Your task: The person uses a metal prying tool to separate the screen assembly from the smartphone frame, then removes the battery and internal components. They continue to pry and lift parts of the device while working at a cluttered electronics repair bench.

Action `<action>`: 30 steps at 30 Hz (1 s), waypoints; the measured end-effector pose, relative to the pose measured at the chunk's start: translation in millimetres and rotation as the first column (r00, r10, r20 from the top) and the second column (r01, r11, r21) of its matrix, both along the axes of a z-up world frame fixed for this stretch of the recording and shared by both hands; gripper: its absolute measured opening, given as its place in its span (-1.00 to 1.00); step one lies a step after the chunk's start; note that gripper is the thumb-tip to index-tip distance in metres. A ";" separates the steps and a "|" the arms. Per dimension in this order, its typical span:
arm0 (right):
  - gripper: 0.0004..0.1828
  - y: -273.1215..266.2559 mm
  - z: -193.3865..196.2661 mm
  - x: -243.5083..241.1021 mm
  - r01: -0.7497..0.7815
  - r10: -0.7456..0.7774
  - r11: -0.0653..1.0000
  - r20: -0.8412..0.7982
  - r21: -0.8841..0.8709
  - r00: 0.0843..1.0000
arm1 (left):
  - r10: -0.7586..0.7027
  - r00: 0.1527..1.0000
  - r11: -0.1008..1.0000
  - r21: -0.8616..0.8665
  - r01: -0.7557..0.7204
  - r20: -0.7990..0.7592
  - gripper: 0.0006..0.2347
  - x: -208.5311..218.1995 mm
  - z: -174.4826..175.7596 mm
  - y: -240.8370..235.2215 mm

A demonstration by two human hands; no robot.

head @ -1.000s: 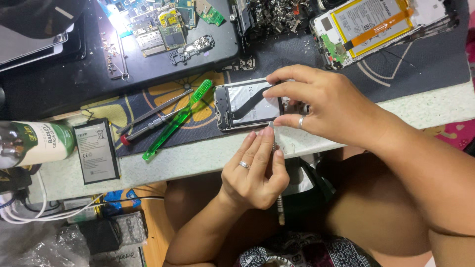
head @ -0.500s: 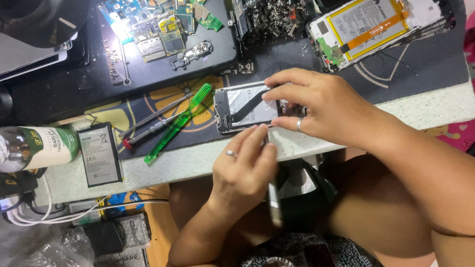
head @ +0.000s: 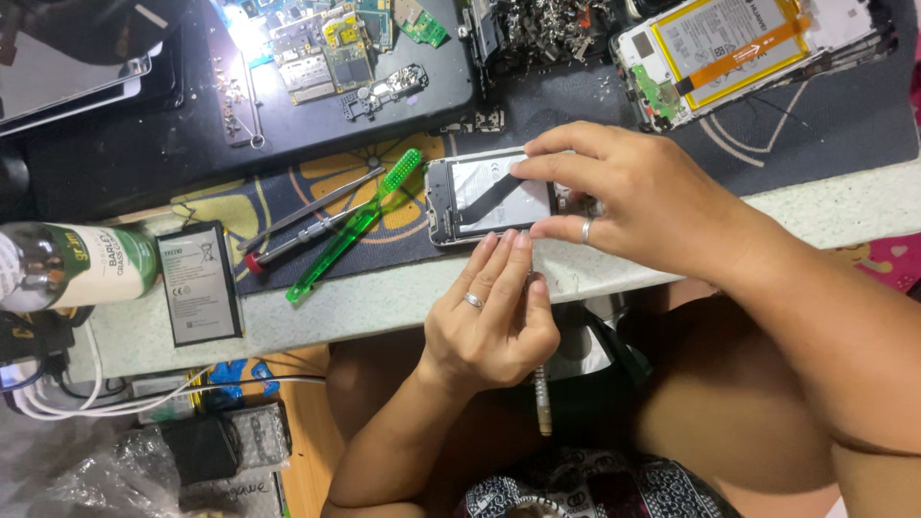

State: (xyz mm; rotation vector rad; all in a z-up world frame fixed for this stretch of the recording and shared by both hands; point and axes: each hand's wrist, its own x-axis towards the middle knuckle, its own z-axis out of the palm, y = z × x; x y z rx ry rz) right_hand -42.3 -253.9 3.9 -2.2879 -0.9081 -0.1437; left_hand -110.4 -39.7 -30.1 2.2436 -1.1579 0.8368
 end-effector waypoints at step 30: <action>-0.58 15.1 7.7 -15.1 0.050 -0.006 0.983 0.240 -0.176 0.971 | 0.288 0.905 0.937 -0.106 -0.334 -0.314 -0.74 -11.0 56.8 84.9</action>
